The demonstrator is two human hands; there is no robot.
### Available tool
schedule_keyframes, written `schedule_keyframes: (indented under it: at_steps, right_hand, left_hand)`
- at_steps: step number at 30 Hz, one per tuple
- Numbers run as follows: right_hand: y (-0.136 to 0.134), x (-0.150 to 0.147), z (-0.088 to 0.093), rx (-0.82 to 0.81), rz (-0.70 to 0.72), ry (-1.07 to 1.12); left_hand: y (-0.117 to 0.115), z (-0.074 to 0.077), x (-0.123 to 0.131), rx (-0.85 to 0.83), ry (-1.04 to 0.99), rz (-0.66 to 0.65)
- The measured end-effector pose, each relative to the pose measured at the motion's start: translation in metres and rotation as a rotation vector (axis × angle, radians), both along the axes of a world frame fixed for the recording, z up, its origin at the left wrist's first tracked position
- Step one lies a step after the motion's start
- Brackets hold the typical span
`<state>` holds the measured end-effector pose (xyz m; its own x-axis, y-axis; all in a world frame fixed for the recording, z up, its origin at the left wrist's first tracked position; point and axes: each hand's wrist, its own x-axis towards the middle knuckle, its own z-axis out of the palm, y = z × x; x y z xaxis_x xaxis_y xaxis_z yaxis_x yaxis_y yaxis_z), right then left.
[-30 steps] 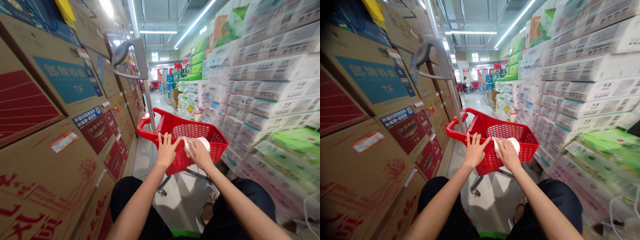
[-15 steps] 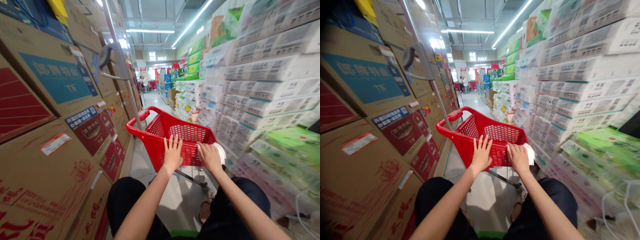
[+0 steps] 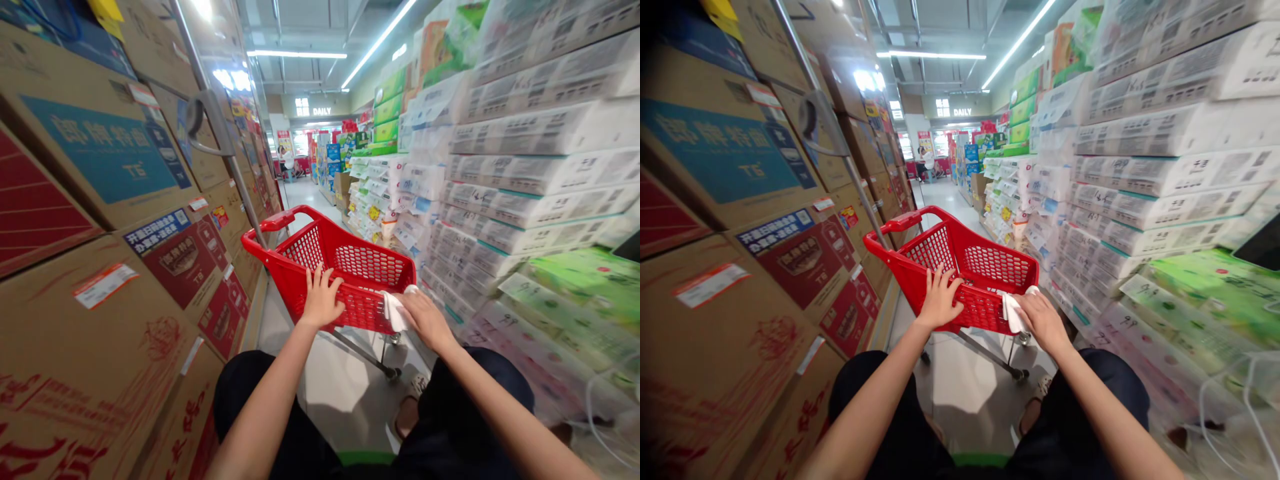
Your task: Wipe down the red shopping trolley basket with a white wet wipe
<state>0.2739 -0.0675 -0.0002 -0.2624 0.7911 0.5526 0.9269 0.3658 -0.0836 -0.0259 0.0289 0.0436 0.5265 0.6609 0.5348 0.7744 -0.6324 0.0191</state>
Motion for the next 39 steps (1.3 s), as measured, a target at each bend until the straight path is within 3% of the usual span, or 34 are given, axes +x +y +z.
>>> schedule_keyframes:
  at_steps: [4,7,11,15,18,21,26,28,31,35,37,39]
  right_hand:
    - [0.002,-0.021,0.002,0.007,-0.107,-0.018]
    - [0.003,-0.047,0.007,0.012,-0.113,-0.082]
    - [-0.006,-0.08,0.004,0.052,-0.071,-0.037]
    - [-0.018,-0.1,-0.01,0.113,0.083,0.015]
    - [-0.023,-0.091,-0.016,0.095,0.214,0.016]
    - [-0.022,-0.059,-0.011,0.025,0.316,0.014]
    - [-0.012,-0.007,-0.001,0.004,0.189,0.077]
    - [-0.01,-0.012,-0.001,0.031,0.074,0.103]
    - [-0.015,-0.049,-0.004,0.052,-0.021,0.084]
    - [-0.024,-0.105,-0.006,0.05,0.01,0.021]
    - [-0.025,-0.109,-0.005,0.066,0.06,-0.003]
    - [-0.022,-0.091,-0.003,0.046,0.152,-0.047]
  left_hand:
    - [0.004,-0.002,-0.006,-0.011,-0.014,-0.014]
    - [0.011,-0.001,-0.016,-0.027,-0.023,-0.003]
    - [0.019,0.002,-0.022,-0.098,-0.084,0.071]
    - [0.01,-0.001,-0.011,-0.172,-0.148,0.124]
    - [-0.004,-0.007,-0.002,-0.193,-0.149,0.059]
    - [-0.01,-0.009,-0.001,-0.229,-0.137,0.021]
    - [-0.007,-0.004,0.001,-0.282,-0.128,-0.01]
    - [-0.007,-0.003,0.006,-0.271,-0.119,0.017]
    - [-0.005,-0.003,0.013,-0.252,-0.101,0.053]
    - [0.001,-0.006,0.013,-0.245,-0.096,0.039]
    - [0.005,-0.006,0.01,-0.255,-0.091,0.021]
    - [0.007,-0.006,0.006,-0.272,-0.084,0.009]
